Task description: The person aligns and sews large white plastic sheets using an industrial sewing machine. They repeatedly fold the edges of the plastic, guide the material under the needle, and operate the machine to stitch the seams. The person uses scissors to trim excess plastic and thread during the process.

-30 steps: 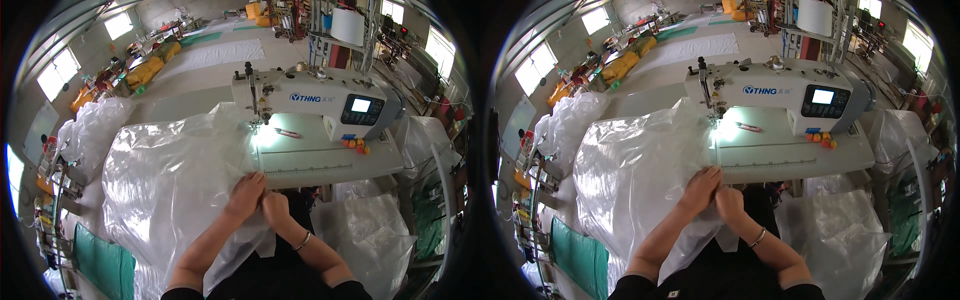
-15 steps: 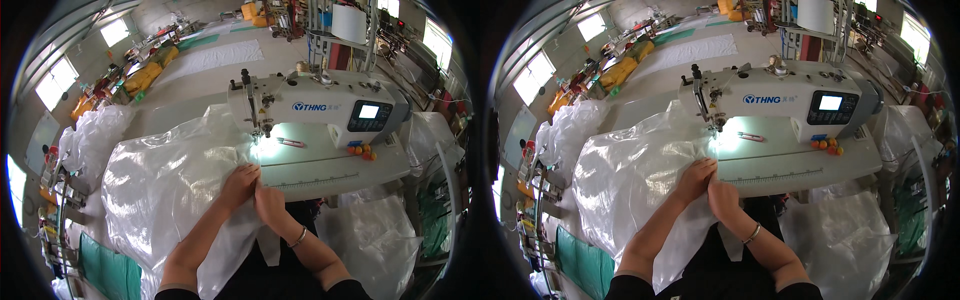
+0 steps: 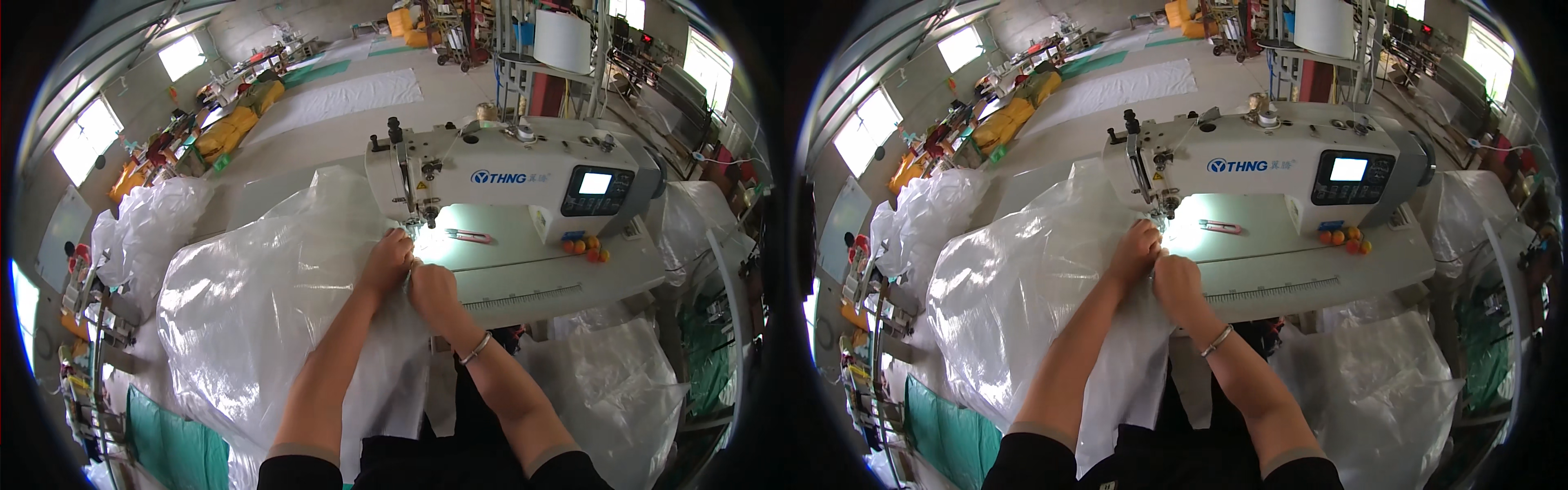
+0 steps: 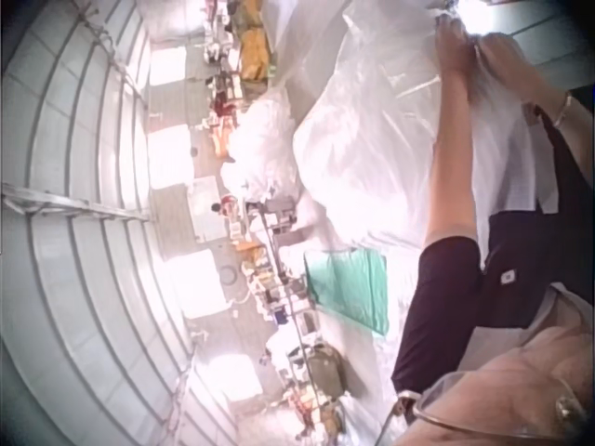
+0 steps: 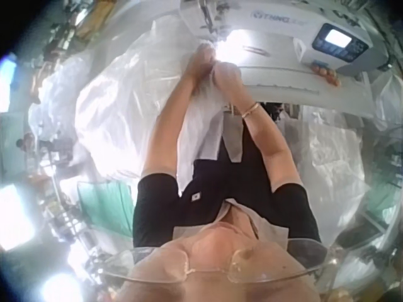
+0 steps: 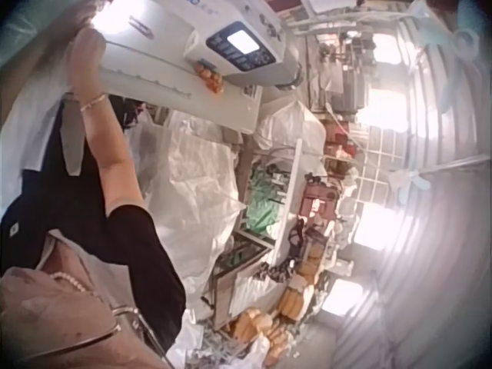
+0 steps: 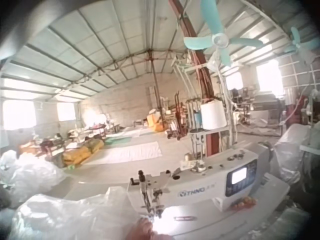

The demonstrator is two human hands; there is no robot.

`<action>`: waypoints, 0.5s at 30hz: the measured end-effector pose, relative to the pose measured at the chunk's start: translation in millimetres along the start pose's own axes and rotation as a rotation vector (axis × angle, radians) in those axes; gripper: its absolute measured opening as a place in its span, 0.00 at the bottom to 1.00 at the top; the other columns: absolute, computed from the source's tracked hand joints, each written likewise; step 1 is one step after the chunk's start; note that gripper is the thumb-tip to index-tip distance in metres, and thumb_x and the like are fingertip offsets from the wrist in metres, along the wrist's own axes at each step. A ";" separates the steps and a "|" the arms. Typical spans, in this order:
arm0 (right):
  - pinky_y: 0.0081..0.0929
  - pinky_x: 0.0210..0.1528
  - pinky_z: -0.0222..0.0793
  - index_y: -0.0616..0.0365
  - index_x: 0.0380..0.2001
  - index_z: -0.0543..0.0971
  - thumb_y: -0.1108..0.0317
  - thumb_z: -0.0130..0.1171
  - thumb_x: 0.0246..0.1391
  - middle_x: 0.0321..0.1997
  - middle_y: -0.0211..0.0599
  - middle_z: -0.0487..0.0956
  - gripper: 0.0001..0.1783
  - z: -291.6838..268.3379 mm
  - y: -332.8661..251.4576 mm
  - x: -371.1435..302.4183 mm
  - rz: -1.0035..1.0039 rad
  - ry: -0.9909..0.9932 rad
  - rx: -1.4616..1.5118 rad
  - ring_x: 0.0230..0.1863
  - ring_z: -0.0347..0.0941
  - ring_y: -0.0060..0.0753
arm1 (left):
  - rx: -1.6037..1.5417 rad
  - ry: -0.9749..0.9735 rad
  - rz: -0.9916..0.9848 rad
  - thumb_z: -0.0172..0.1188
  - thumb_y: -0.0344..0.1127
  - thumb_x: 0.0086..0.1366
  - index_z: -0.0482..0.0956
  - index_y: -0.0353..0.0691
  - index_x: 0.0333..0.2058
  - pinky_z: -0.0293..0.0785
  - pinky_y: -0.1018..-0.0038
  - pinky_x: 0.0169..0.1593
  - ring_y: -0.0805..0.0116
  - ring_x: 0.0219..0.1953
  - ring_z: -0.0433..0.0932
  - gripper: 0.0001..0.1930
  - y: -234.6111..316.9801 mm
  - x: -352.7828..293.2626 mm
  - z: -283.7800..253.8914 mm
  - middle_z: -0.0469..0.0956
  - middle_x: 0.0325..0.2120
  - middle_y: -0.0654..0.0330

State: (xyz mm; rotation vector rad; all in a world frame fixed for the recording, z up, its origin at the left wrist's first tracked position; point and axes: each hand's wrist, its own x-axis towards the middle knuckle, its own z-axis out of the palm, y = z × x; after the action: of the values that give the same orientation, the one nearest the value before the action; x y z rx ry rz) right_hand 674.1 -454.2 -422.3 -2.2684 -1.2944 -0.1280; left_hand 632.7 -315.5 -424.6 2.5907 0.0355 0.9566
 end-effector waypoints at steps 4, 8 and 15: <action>0.32 0.28 0.73 0.68 0.48 0.75 0.68 0.54 0.51 0.22 0.46 0.79 0.21 -1.2 11.4 -9.3 0.091 0.027 0.346 0.22 0.78 0.38 | 0.038 -0.083 -0.068 0.52 0.25 0.57 0.77 0.33 0.30 0.72 0.60 0.45 0.50 0.40 0.74 0.05 -5.1 -4.9 -8.6 0.76 0.32 0.51; 0.17 0.27 0.65 0.65 0.55 0.71 0.66 0.55 0.53 0.30 0.31 0.79 0.26 -28.1 21.3 -45.7 0.413 -0.295 0.965 0.31 0.73 0.18 | -0.062 -0.141 -0.271 0.51 0.26 0.61 0.76 0.35 0.46 0.68 0.61 0.56 0.49 0.54 0.71 0.14 48.9 -39.4 -26.0 0.75 0.48 0.50; 0.18 0.30 0.65 0.61 0.55 0.69 0.69 0.56 0.52 0.42 0.33 0.78 0.26 -29.3 -28.4 -105.0 0.394 -0.386 1.474 0.36 0.73 0.22 | 0.510 -0.437 -0.187 0.58 0.33 0.62 0.66 0.41 0.59 0.58 0.54 0.63 0.52 0.67 0.55 0.26 123.6 -172.3 -105.2 0.60 0.63 0.55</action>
State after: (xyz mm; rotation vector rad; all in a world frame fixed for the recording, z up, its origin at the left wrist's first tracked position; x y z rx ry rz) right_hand 599.1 -538.3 -420.5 -1.1556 -0.6001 1.0737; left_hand 420.9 -420.8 -414.3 3.1308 0.4477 0.3245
